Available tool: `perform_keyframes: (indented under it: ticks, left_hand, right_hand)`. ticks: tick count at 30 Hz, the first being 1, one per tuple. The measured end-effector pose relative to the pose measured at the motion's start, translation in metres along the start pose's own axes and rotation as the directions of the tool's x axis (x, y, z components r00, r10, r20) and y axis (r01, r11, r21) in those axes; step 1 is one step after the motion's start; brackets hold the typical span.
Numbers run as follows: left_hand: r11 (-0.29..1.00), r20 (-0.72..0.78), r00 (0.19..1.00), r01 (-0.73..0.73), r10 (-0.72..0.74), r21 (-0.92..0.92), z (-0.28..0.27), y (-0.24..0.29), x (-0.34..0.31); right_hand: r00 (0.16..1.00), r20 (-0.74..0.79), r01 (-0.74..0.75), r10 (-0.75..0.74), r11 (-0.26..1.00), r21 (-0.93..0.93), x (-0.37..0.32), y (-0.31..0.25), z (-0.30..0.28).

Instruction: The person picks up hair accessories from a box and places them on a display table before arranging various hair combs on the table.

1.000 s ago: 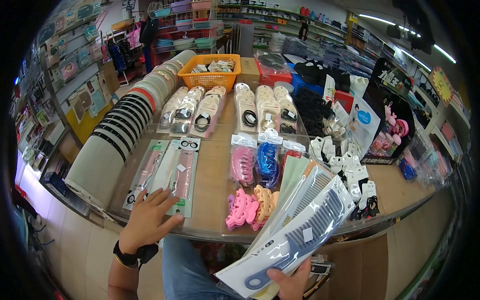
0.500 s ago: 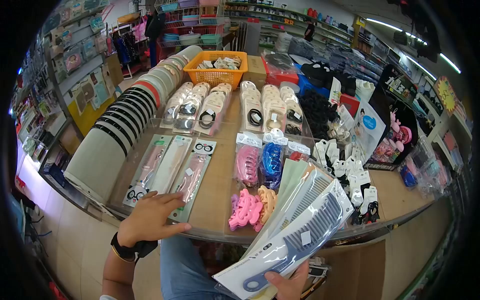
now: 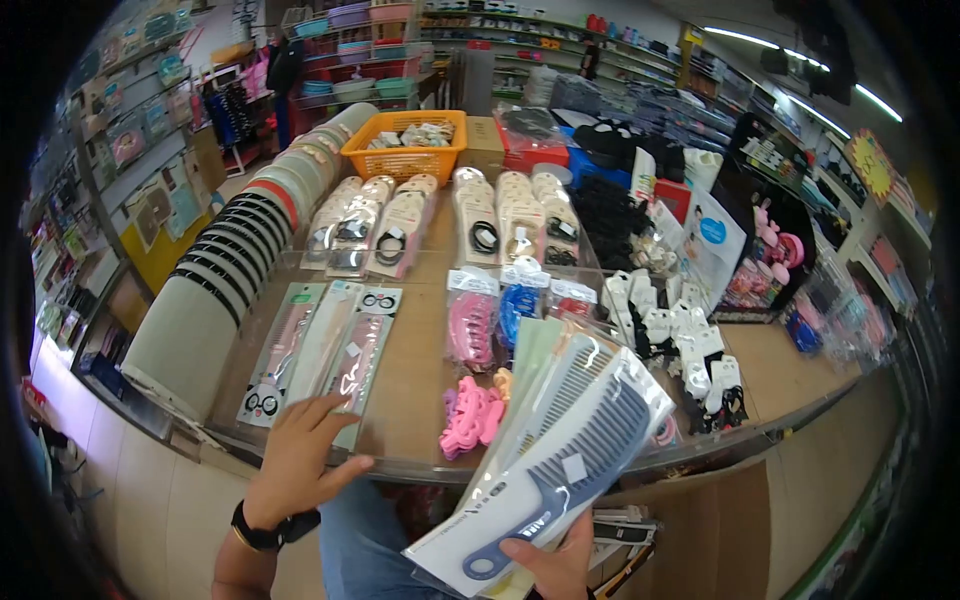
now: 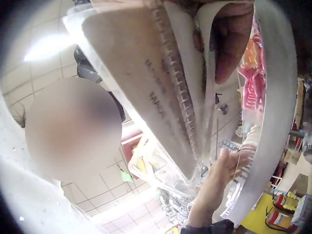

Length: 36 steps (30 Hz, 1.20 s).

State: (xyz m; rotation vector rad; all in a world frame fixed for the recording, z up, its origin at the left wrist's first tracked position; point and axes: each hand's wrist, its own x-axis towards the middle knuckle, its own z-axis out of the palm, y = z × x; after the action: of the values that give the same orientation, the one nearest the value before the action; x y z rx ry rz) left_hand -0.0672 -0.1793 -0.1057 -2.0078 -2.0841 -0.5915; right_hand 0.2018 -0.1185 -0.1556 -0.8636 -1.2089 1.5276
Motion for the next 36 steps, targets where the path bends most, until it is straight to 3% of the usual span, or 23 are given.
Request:
perform_keyframes:
  ticks: [2,3,4,6,7,8,10,11,12,14,15,17,18,21,25,28,30,32,34,35,36]
  left_hand:
    - [0.894,0.014,1.000,0.031,-0.028,-0.446,-0.003,0.015,-0.001]
    - [0.846,0.034,0.999,0.004,0.017,-0.533,-0.008,0.026,-0.001]
    - [0.754,0.156,0.988,0.098,0.006,-0.649,-0.006,0.032,-0.007]
    - [0.774,0.155,0.984,0.032,0.086,-0.632,-0.014,0.052,-0.005]
    - [0.839,0.067,0.986,-0.092,0.151,-0.536,-0.020,0.059,-0.001]
    - [0.835,0.070,0.985,-0.095,0.157,-0.541,-0.016,0.064,-0.001]
    - [0.661,0.091,0.996,0.066,0.003,-0.747,-0.006,0.070,-0.012]
    - [0.612,0.183,0.982,0.171,-0.043,-0.772,0.000,0.071,-0.017]
    - [0.614,0.183,0.982,0.171,-0.044,-0.770,0.003,0.071,-0.022]
    - [0.432,0.428,0.887,0.459,-0.174,-0.776,0.005,0.072,-0.025]
    - [0.434,0.429,0.886,0.460,-0.175,-0.774,0.009,0.072,-0.029]
    - [0.292,0.233,0.925,0.321,-0.299,-0.901,0.021,0.070,-0.031]
    - [0.293,0.231,0.925,0.320,-0.301,-0.901,0.024,0.068,-0.031]
    - [0.160,0.170,0.875,0.268,-0.454,-0.950,0.020,0.060,-0.026]
    - [0.155,0.181,0.818,0.311,-0.546,-0.938,0.000,0.042,-0.002]
    - [0.263,0.104,0.843,0.279,-0.528,-0.923,0.009,0.016,0.010]
    - [0.454,0.053,0.880,0.293,-0.471,-0.841,0.019,0.002,0.017]
    - [0.479,0.071,0.868,0.337,-0.491,-0.811,0.016,0.000,0.024]
    - [0.736,0.086,0.892,0.418,-0.444,-0.533,0.023,-0.009,0.027]
    - [0.736,0.085,0.892,0.418,-0.445,-0.532,0.022,-0.007,0.029]
    - [0.821,0.119,0.913,0.404,-0.390,-0.404,0.019,-0.002,0.032]
  right_hand:
    - [0.998,0.053,-0.025,0.025,1.000,0.011,0.006,-0.004,0.007]
    - [0.997,0.035,-0.063,0.064,0.998,-0.006,0.006,-0.005,0.009]
    - [0.997,0.054,-0.061,0.062,0.998,-0.030,0.007,-0.006,0.011]
    - [0.995,0.097,-0.043,0.038,0.998,0.040,0.007,-0.004,0.015]
    - [0.992,0.113,-0.058,0.049,0.996,0.074,0.006,-0.007,0.019]
    - [0.993,0.105,-0.058,0.050,0.996,0.072,0.006,-0.009,0.019]
    - [0.985,0.136,-0.111,0.104,0.993,0.045,0.006,-0.010,0.020]
    - [0.984,0.165,-0.085,0.071,0.994,0.075,0.006,-0.007,0.019]
    - [0.984,0.166,-0.084,0.070,0.993,0.077,0.008,-0.006,0.020]
    - [0.978,0.209,-0.048,0.013,0.986,0.160,0.013,-0.006,0.021]
    - [0.978,0.209,-0.049,0.014,0.985,0.163,0.013,-0.006,0.021]
    - [0.975,0.219,-0.074,0.036,0.983,0.169,0.013,-0.007,0.019]
    - [0.975,0.221,-0.074,0.035,0.983,0.170,0.013,-0.007,0.020]
    - [0.989,0.132,-0.078,0.059,0.987,0.139,0.011,-0.010,0.022]
    - [1.000,0.005,0.017,-0.018,0.994,0.104,0.008,-0.007,0.008]
    - [0.994,-0.045,0.102,-0.101,0.994,0.024,0.009,-0.004,-0.004]
    - [0.992,-0.062,0.118,-0.113,0.990,0.082,0.009,-0.010,-0.003]
    - [0.993,-0.056,0.105,-0.100,0.990,0.098,0.008,-0.010,-0.004]
    - [0.994,-0.057,0.097,-0.093,0.992,0.081,0.008,-0.012,-0.003]
    - [0.994,-0.055,0.098,-0.093,0.992,0.081,0.008,-0.013,-0.002]
    - [0.995,-0.052,0.087,-0.083,0.993,0.076,0.007,-0.015,-0.001]
